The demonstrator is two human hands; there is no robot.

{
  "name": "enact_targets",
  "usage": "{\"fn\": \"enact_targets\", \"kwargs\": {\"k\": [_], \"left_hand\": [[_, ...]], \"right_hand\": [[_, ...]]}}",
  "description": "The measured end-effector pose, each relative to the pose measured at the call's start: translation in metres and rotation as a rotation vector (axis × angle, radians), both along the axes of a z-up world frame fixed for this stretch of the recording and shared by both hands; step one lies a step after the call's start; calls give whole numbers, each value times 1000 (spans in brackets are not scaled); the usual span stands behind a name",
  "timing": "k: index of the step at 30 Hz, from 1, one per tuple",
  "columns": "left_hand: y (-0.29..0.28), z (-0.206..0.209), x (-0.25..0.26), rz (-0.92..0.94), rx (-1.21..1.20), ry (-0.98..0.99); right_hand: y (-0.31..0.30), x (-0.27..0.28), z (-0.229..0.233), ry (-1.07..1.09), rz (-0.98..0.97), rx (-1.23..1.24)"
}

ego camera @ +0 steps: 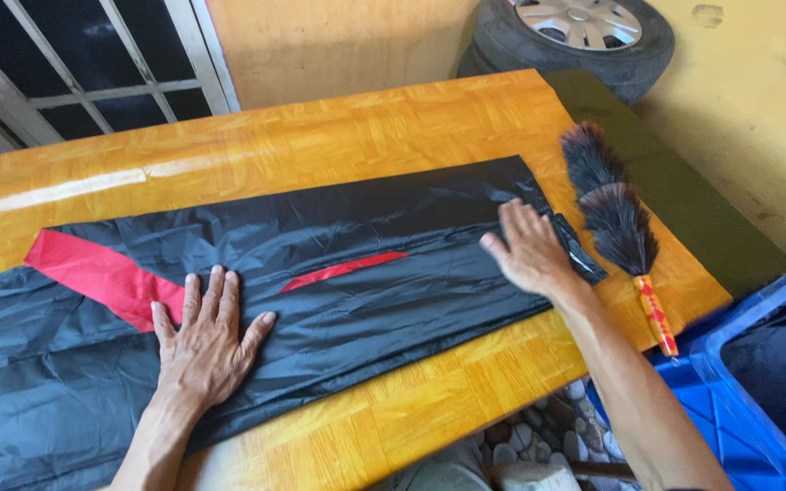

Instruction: The person folds a black and red textile item by flattening it on a table, folding it into a long strip, and then rolling it into a compact bundle.

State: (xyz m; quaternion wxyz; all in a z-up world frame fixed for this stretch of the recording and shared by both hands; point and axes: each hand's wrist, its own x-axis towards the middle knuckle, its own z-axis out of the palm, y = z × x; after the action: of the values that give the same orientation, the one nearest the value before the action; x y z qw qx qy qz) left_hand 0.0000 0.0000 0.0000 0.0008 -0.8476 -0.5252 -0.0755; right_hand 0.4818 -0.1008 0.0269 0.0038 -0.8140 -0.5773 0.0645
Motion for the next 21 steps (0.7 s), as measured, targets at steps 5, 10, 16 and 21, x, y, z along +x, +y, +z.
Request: {"fn": "enact_targets", "kwargs": {"k": [5,10,16,21], "left_hand": [[-6,16,3,23,-87,22],[-12,28,3,40,-193,32],[-12,36,7,49,-199,1],[-15,36,5,29,-192,18]], "right_hand": [[0,12,-11,-65,-124,79],[6,34,-17,-23,-187,136],[-30,26,17,187,53,738],[-43,-35,-17,-67,245,191]]}}
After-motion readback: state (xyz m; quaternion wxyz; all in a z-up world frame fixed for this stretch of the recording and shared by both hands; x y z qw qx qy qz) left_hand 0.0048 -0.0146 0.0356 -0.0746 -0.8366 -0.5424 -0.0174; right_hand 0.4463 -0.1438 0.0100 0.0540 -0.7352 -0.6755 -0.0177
